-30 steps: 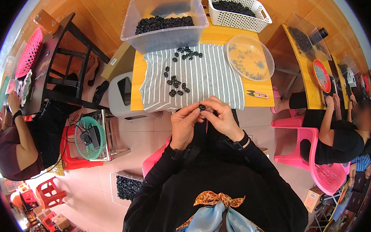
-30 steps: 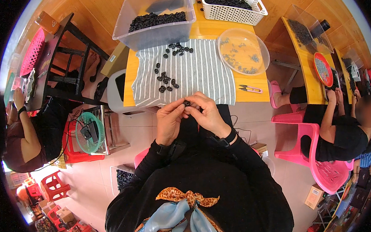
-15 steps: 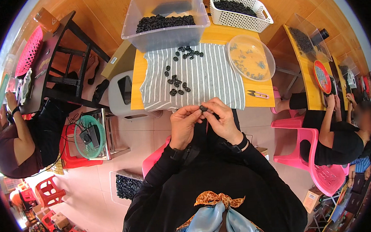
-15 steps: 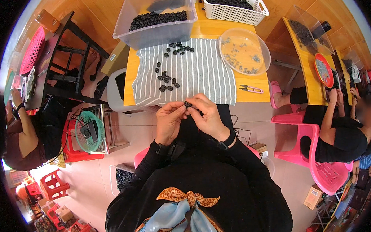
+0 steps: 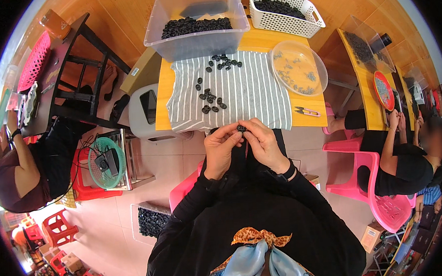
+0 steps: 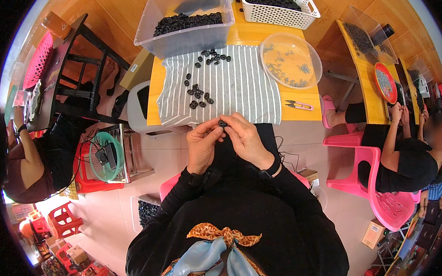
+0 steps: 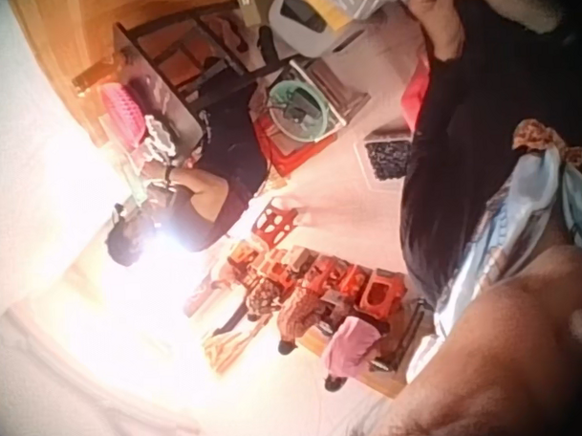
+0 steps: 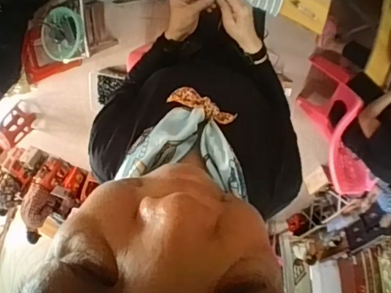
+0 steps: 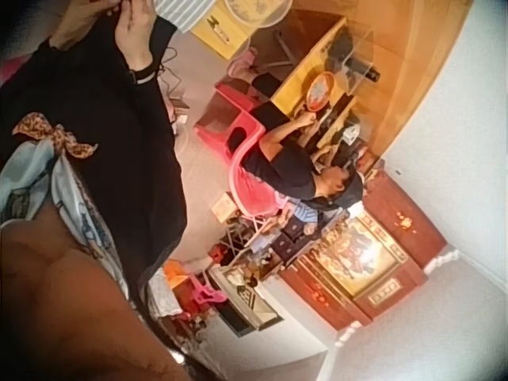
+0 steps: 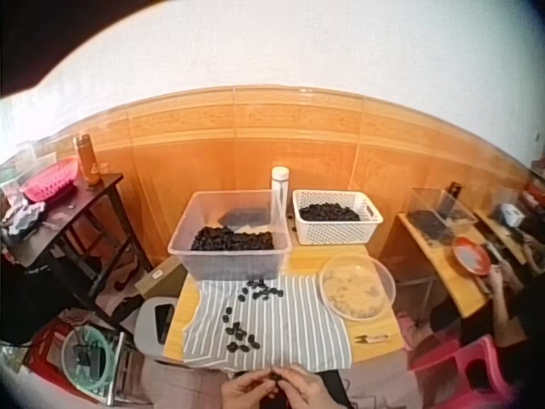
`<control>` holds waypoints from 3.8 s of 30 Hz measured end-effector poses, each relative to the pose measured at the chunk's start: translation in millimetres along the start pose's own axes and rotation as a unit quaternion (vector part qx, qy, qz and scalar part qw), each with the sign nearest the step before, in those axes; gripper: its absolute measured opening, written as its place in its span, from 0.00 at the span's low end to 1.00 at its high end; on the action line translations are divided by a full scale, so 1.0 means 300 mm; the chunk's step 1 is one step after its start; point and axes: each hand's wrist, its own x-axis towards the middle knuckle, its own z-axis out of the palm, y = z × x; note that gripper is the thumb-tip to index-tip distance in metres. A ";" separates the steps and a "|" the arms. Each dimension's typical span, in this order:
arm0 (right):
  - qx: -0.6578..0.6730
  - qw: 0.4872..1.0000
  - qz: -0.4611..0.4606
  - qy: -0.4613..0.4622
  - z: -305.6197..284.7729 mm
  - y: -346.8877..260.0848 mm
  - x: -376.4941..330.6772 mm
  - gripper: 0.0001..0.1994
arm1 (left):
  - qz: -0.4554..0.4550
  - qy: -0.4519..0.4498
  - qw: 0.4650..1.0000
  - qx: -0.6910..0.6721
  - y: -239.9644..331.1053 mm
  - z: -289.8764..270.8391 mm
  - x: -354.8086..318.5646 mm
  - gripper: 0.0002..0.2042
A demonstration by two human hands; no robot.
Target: Sorting or inspecting small black plastic or rubber components on a striped cloth.
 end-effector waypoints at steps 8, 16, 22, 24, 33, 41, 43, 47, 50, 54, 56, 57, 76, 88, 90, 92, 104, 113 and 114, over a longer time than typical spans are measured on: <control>-0.044 0.998 -0.040 0.014 0.003 -0.028 -0.014 0.18 | 0.046 -0.004 0.997 0.054 0.015 0.029 -0.024 0.11; -0.071 0.994 -0.063 0.054 0.031 -0.025 -0.021 0.19 | 0.109 0.024 0.988 0.111 0.015 0.070 -0.036 0.09; -0.041 0.997 -0.044 0.055 0.031 -0.024 -0.013 0.15 | 0.137 0.037 0.984 0.104 -0.002 0.072 -0.030 0.09; -0.003 0.999 -0.011 0.041 0.021 -0.016 -0.007 0.13 | 0.101 0.035 0.990 0.089 -0.008 0.061 -0.020 0.10; 0.249 0.965 0.081 -0.010 -0.355 0.090 0.427 0.07 | 0.017 0.053 0.996 0.074 -0.032 -0.033 0.015 0.12; 0.063 0.987 0.141 -0.051 -0.280 0.213 0.608 0.10 | 0.002 0.072 0.996 0.059 -0.066 -0.077 0.037 0.11; -0.108 0.971 0.101 -0.189 -0.157 0.245 0.515 0.12 | -0.008 0.079 0.994 0.080 -0.065 -0.092 0.051 0.10; -0.226 0.944 -0.015 -0.241 0.036 0.232 0.442 0.14 | -0.019 0.091 0.993 0.071 -0.074 -0.112 0.044 0.11; -0.252 0.927 -0.139 -0.242 0.140 0.219 0.452 0.14 | -0.030 0.088 0.993 0.071 -0.077 -0.115 0.037 0.10; -0.331 0.875 -0.197 -0.295 0.173 0.195 0.464 0.13 | -0.032 0.095 0.991 0.090 -0.066 -0.116 0.032 0.10; -0.349 0.864 -0.185 -0.313 0.147 0.195 0.443 0.13 | -0.035 0.088 0.992 0.088 -0.064 -0.121 0.028 0.10; -0.368 0.854 -0.168 -0.327 0.124 0.200 0.428 0.13 | -0.034 0.091 0.992 0.085 -0.064 -0.122 0.025 0.10; -0.339 0.925 -0.050 -0.166 0.058 0.248 0.348 0.11 | 0.180 -0.493 0.841 -0.130 0.854 0.253 -0.147 0.06; -0.379 0.913 -0.046 -0.143 0.095 0.288 0.358 0.03 | 0.090 -0.520 0.804 -0.272 0.814 0.264 -0.215 0.05; -0.338 0.933 -0.001 -0.121 0.025 0.304 0.331 0.02 | 0.188 -0.523 0.780 -0.286 0.746 0.240 -0.182 0.06; -0.178 0.975 0.061 -0.116 0.031 0.275 0.299 0.02 | 0.233 -0.433 0.827 -0.273 0.691 0.173 -0.196 0.06; 0.385 0.872 0.295 0.062 0.015 -0.034 -0.009 0.04 | 0.025 0.019 0.993 0.116 0.117 0.029 -0.077 0.11; 0.382 0.872 0.295 0.081 0.006 -0.025 -0.084 0.04 | -0.002 0.001 0.996 0.093 0.054 0.051 -0.083 0.07; 0.383 0.871 0.298 0.082 -0.001 -0.017 -0.083 0.04 | -0.015 0.002 0.996 0.085 0.051 0.061 -0.076 0.06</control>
